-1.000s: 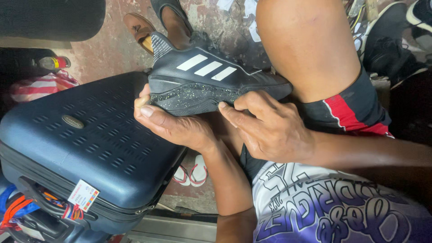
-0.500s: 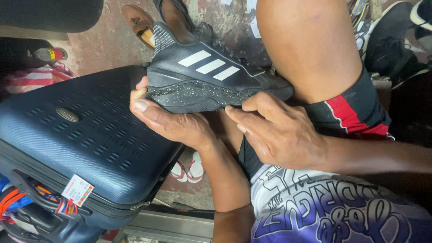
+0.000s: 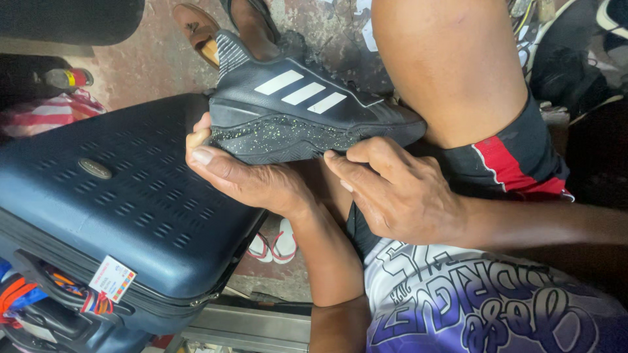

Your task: The person holds a black Adidas sneaker and uses a small pointed tool to scrape and clean the sole and side edges. The person rotates the shoe to access different areas, focusing on the textured sole and the upper edge where the sole meets the upper.

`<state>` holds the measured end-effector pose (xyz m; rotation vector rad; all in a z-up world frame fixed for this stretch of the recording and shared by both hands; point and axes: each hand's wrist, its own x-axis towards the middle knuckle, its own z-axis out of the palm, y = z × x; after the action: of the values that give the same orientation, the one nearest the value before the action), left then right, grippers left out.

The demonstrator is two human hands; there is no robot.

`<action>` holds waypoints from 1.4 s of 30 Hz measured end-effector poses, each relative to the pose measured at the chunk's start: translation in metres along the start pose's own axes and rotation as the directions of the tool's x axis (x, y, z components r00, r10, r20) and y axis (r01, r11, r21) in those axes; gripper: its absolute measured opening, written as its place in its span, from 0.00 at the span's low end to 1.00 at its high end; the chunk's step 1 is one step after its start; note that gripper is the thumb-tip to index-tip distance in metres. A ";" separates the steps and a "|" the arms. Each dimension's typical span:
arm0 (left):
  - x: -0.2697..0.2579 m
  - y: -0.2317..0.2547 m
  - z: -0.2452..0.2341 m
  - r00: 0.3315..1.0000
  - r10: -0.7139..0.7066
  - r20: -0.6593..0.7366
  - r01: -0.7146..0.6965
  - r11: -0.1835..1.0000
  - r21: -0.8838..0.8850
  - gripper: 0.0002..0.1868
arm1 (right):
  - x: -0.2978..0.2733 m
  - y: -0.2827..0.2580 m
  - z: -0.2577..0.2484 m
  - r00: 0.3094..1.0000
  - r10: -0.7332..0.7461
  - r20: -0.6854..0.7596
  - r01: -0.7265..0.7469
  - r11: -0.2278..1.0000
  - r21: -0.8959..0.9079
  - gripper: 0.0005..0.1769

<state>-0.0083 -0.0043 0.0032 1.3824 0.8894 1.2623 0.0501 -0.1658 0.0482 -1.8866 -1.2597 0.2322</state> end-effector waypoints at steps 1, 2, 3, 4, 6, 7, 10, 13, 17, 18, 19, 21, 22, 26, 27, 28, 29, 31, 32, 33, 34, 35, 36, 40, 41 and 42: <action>-0.001 0.000 0.001 1.000 -0.004 -0.008 0.004 1.000 -0.008 0.24 | 0.001 0.000 0.001 1.000 -0.002 -0.004 0.002 1.000 -0.003 0.29; -0.001 0.000 0.002 1.000 0.016 -0.005 -0.016 0.999 0.042 0.25 | 0.002 -0.001 0.001 1.000 0.010 -0.009 -0.010 1.000 -0.013 0.29; -0.003 0.001 0.002 0.999 0.039 -0.009 -0.038 0.995 0.095 0.25 | 0.004 -0.002 0.002 1.000 0.016 -0.011 -0.016 1.000 -0.018 0.28; -0.004 0.002 0.002 0.998 0.062 -0.011 -0.060 0.987 0.147 0.26 | 0.005 -0.003 0.002 1.000 0.022 -0.013 -0.022 1.000 -0.022 0.28; -0.003 0.002 0.003 0.997 0.071 0.001 -0.071 0.988 0.138 0.26 | 0.007 -0.005 0.001 0.999 0.039 -0.011 -0.039 0.999 -0.018 0.27; -0.004 0.002 0.004 0.997 0.072 0.008 -0.073 0.989 0.132 0.27 | 0.008 -0.006 0.000 0.999 0.051 -0.008 -0.051 0.999 -0.017 0.27; -0.005 0.004 0.003 0.999 0.023 -0.030 -0.018 0.990 0.139 0.26 | 0.009 -0.008 0.002 0.997 0.047 -0.053 -0.048 0.999 -0.021 0.25; -0.002 0.005 0.006 1.000 0.011 -0.021 -0.009 0.998 0.067 0.25 | 0.014 -0.009 0.006 0.993 0.066 -0.096 -0.068 0.998 -0.018 0.24; -0.002 0.004 0.004 1.000 0.010 0.004 -0.010 0.999 0.044 0.25 | 0.015 -0.004 0.007 0.995 0.042 -0.088 -0.044 0.999 -0.011 0.23; -0.003 0.003 0.004 1.000 -0.016 -0.007 0.016 1.000 0.005 0.24 | 0.014 -0.004 0.007 0.995 0.043 -0.085 -0.044 0.999 -0.007 0.23; -0.003 0.001 0.004 0.999 -0.040 -0.016 0.039 0.998 -0.042 0.23 | 0.015 -0.002 0.006 0.995 0.040 -0.087 -0.041 0.999 -0.008 0.23; -0.001 0.000 0.003 0.999 0.016 0.045 -0.016 1.000 -0.010 0.25 | 0.016 0.002 0.000 0.998 -0.023 -0.062 0.021 0.999 -0.031 0.23; 0.001 -0.001 0.003 0.998 0.024 0.060 -0.023 1.000 -0.022 0.24 | 0.016 0.004 -0.003 0.997 -0.056 -0.048 0.054 0.998 -0.041 0.23; 0.005 -0.010 -0.001 0.997 0.021 0.073 -0.017 0.998 -0.061 0.25 | 0.019 0.021 -0.013 0.984 -0.175 0.033 0.178 0.975 -0.132 0.25; 0.005 -0.012 -0.002 0.995 0.039 0.089 -0.036 0.999 -0.031 0.26 | 0.019 0.026 -0.014 0.981 -0.190 0.049 0.195 0.972 -0.135 0.25; 0.004 -0.013 -0.003 0.995 0.027 0.097 -0.021 0.998 -0.061 0.26 | 0.020 0.030 -0.015 0.977 -0.204 0.065 0.211 0.968 -0.137 0.26; 0.006 -0.015 0.000 0.994 0.025 0.106 -0.014 0.994 -0.106 0.26 | 0.024 0.035 -0.014 0.969 -0.238 0.064 0.244 0.961 -0.133 0.25; 0.008 -0.018 0.003 0.992 -0.044 0.114 0.076 0.951 -0.301 0.24 | 0.029 0.044 -0.015 0.951 -0.302 0.067 0.308 0.945 -0.114 0.24; 0.008 -0.019 0.003 0.993 -0.040 0.112 0.072 0.955 -0.288 0.25 | 0.031 0.048 -0.015 0.944 -0.323 0.065 0.329 0.938 -0.111 0.22; 0.009 -0.020 0.000 0.992 -0.045 0.114 0.075 0.959 -0.272 0.26 | 0.033 0.051 -0.014 0.939 -0.337 0.065 0.342 0.934 -0.107 0.20; 0.010 -0.021 -0.002 0.992 -0.049 0.115 0.078 0.964 -0.256 0.27 | 0.034 0.054 -0.013 0.934 -0.350 0.064 0.355 0.929 -0.102 0.19; 0.012 -0.024 -0.001 0.992 -0.043 0.122 0.075 0.958 -0.275 0.26 | 0.038 0.057 -0.013 0.929 -0.367 0.049 0.370 0.926 -0.071 0.19; 0.013 -0.025 0.000 0.991 -0.036 0.128 0.073 0.953 -0.295 0.26 | 0.042 0.060 -0.012 0.923 -0.384 0.034 0.385 0.922 -0.041 0.19; 0.007 -0.027 -0.003 0.987 -0.005 0.161 0.024 0.993 -0.115 0.27 | 0.047 0.061 -0.002 0.894 -0.445 0.048 0.446 0.895 -0.009 0.27; 0.009 -0.027 -0.002 0.986 -0.006 0.168 0.032 0.988 -0.152 0.27 | 0.046 0.061 -0.003 0.897 -0.441 0.027 0.441 0.897 0.003 0.25; 0.012 -0.027 -0.001 0.984 -0.007 0.176 0.041 0.981 -0.189 0.28 | 0.044 0.059 -0.005 0.900 -0.437 0.005 0.437 0.899 0.015 0.24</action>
<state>-0.0043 0.0129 -0.0204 1.3015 0.6445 1.1567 0.1139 -0.1407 0.0206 -1.5390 -1.6434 0.0078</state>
